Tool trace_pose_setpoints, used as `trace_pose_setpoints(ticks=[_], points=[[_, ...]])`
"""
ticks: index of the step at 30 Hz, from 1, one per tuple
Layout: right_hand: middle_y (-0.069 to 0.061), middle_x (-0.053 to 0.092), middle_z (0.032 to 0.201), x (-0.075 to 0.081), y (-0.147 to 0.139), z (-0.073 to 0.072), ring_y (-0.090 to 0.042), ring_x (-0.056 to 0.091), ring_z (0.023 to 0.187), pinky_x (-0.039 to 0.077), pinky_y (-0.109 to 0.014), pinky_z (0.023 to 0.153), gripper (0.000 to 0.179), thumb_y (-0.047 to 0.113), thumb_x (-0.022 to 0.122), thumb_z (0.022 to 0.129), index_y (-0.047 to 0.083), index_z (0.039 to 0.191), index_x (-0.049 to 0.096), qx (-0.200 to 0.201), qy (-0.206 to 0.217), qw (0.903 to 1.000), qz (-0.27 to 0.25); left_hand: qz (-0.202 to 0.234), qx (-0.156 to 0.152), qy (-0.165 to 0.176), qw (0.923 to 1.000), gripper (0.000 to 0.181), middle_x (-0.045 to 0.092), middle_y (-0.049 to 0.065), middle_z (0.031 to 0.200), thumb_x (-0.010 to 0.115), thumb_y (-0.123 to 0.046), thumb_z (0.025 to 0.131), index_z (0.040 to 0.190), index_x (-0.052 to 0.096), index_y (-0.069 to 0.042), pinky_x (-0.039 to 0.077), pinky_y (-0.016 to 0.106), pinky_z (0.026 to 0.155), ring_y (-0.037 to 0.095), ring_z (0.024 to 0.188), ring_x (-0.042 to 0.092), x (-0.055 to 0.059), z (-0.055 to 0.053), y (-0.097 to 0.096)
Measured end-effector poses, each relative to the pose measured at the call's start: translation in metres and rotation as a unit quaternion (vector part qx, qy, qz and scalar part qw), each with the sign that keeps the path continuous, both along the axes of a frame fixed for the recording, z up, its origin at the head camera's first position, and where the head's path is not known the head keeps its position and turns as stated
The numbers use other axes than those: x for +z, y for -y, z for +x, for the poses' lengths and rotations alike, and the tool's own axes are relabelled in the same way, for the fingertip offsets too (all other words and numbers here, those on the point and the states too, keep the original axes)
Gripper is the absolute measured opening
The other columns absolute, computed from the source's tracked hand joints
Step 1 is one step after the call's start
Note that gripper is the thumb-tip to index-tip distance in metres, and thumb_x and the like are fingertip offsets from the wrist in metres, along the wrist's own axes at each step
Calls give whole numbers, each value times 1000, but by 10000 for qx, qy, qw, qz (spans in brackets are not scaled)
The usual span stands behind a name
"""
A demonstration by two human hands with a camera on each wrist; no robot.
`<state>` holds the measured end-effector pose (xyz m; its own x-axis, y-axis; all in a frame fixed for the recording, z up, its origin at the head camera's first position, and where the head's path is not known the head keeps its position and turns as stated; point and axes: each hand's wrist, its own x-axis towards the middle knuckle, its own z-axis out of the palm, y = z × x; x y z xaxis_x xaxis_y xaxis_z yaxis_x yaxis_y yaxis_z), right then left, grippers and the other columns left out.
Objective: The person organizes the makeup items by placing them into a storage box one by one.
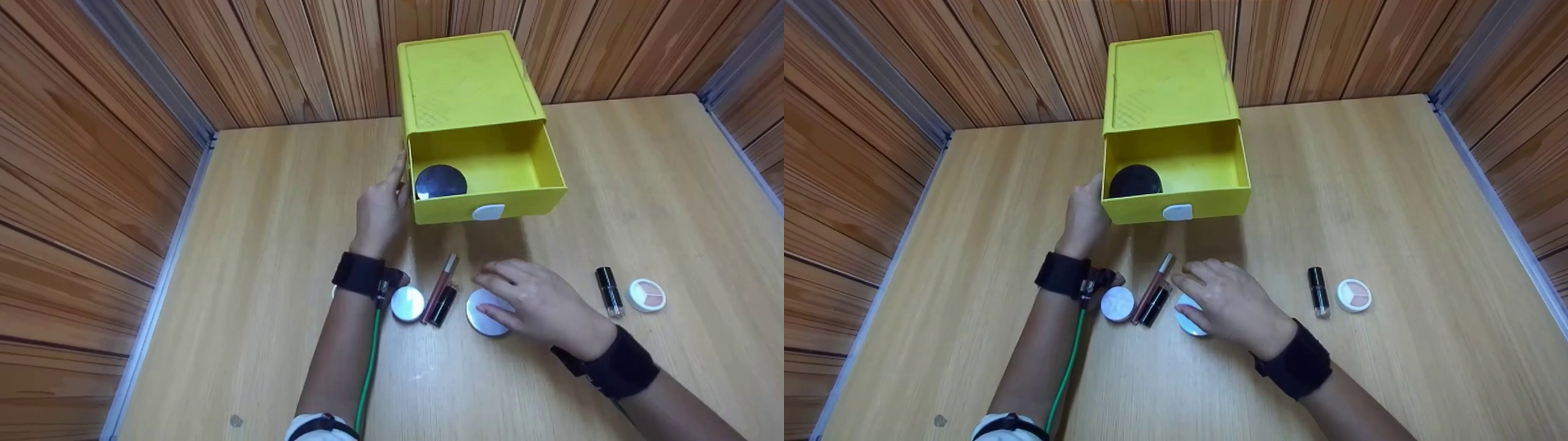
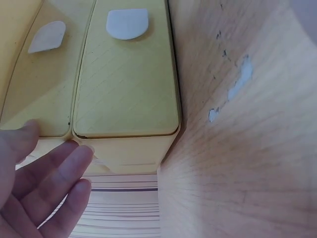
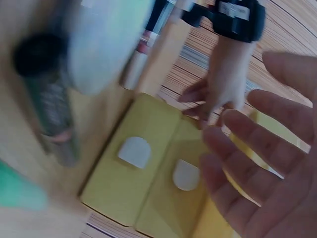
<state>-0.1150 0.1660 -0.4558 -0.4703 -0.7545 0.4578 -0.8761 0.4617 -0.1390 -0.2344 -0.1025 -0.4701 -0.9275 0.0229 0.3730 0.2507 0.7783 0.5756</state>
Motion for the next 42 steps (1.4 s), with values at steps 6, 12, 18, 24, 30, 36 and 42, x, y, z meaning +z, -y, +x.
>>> trace_pose_setpoints(ticks=[6, 12, 18, 24, 30, 36, 42], points=[[-13, 65, 116, -17, -3, 6, -29, 61, 106, 50, -46, 89, 58, 42, 78, 80, 5, 123, 65, -184, 450, 9962, 717, 147, 5, 112, 9998, 56, 54, 0, 60, 59, -22, 99, 150, 37, -26, 39, 28, 50, 15, 51, 45, 0, 0, -1], [-12, 64, 119, -21, -2, 8, -28, 61, 108, 49, -46, 90, 64, 49, 76, 80, 8, 127, 64, -324, 803, 9904, 1075, 134, -60, 71, 9999, 55, 54, 1, 60, 58, -22, 100, 150, 38, -24, 39, 28, 50, 16, 51, 45, 1, 0, 0], [-14, 64, 122, -21, -2, 7, -30, 59, 112, 47, -49, 93, 70, 53, 75, 79, 8, 131, 62, -482, 1015, 9870, 1151, 148, -35, 57, 9999, 54, 56, 1, 62, 58, -23, 100, 150, 39, -22, 39, 28, 51, 15, 52, 46, 2, 0, 0], [-14, 64, 120, -22, -2, 6, -30, 60, 111, 48, -49, 93, 69, 53, 76, 78, 8, 129, 62, -477, 933, 9879, 1140, 157, -4, 109, 9998, 56, 54, 2, 62, 60, -22, 99, 150, 37, -25, 39, 29, 52, 16, 53, 43, 2, 0, 0], [-12, 64, 120, -24, 0, 7, -30, 60, 110, 48, -50, 92, 74, 56, 78, 74, 10, 130, 62, -477, 1069, 9851, 1259, 172, 25, 217, 9996, 58, 53, 1, 61, 59, -23, 99, 151, 33, -30, 39, 29, 53, 17, 54, 44, 2, 2, 0], [-13, 63, 120, -26, -1, 7, -31, 60, 110, 46, -51, 94, 78, 58, 80, 69, 8, 127, 64, -586, 1224, 9795, 1488, 180, 45, 318, 9993, 59, 50, 0, 59, 58, -25, 100, 152, 33, -32, 36, 29, 52, 17, 53, 43, 2, 3, 0], [-15, 64, 119, -27, 0, 6, -33, 61, 108, 47, -53, 90, 77, 56, 81, 67, 6, 123, 65, -619, 1247, 9770, 1613, 271, -12, 355, 9990, 59, 50, 0, 60, 57, -26, 100, 152, 30, -35, 39, 27, 54, 16, 54, 44, 2, 2, 0]])
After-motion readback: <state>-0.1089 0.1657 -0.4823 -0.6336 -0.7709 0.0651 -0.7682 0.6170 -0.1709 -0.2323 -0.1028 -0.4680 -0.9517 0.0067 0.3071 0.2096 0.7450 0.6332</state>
